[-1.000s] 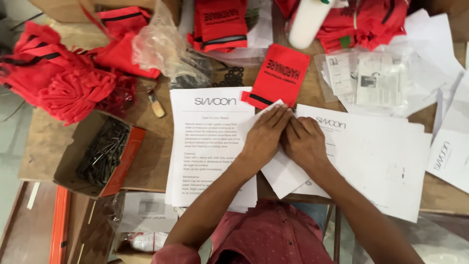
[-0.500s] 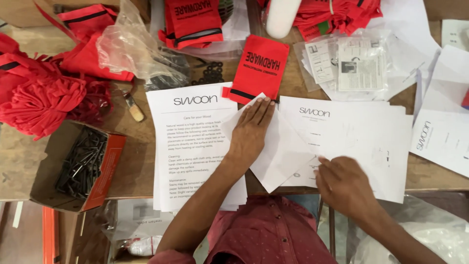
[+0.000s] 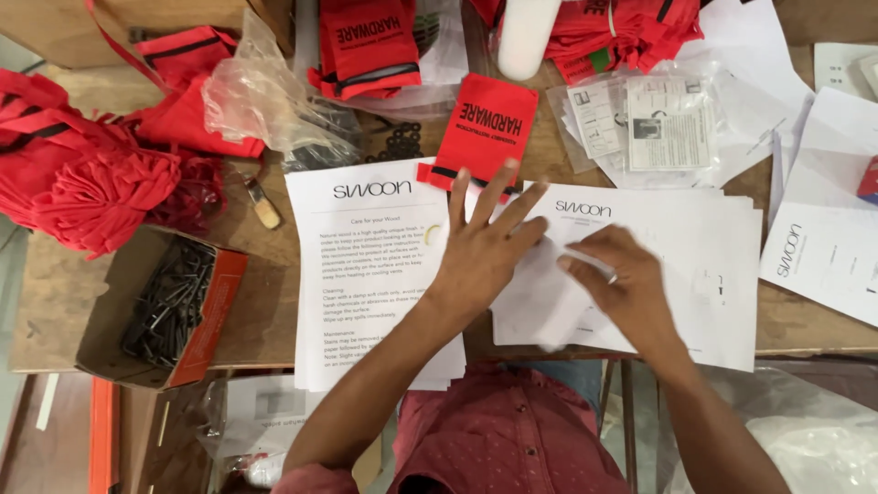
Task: The person organizes and sorts instructional documents and hardware components on a workbench, placing papers into envelopes and arranging red textile bags.
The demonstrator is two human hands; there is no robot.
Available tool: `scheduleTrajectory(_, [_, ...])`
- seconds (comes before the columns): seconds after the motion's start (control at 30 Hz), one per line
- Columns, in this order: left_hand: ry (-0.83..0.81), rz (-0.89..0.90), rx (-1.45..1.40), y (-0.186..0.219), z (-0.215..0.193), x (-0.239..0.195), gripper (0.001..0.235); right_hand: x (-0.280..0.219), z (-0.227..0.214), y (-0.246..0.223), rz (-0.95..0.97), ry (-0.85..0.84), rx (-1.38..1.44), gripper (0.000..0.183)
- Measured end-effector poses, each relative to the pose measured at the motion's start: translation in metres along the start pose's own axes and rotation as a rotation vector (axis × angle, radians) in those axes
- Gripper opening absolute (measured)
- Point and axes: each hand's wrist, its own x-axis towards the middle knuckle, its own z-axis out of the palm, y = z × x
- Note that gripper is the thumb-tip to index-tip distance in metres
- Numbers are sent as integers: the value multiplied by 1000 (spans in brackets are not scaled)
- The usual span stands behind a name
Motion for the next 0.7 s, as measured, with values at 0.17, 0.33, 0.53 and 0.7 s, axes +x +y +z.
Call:
scheduleTrajectory(0.17, [12,-470,-486,4,-5,0,28,17,-31,-40,-50,346,465,41])
scheduleTrajectory(0.33, [62,-1016,-1097,3,2,-12,17,4,-17,37,150,142,652,28])
scheduleTrajectory(0.53, [-92,-1010,-1399,-4,-8,-29,18,4,-23,30,227,37,681,21])
scheduleTrajectory(0.7, [-195,-682,-1392,-13,0,-51,22,1,-21,33,16,-28,687,43])
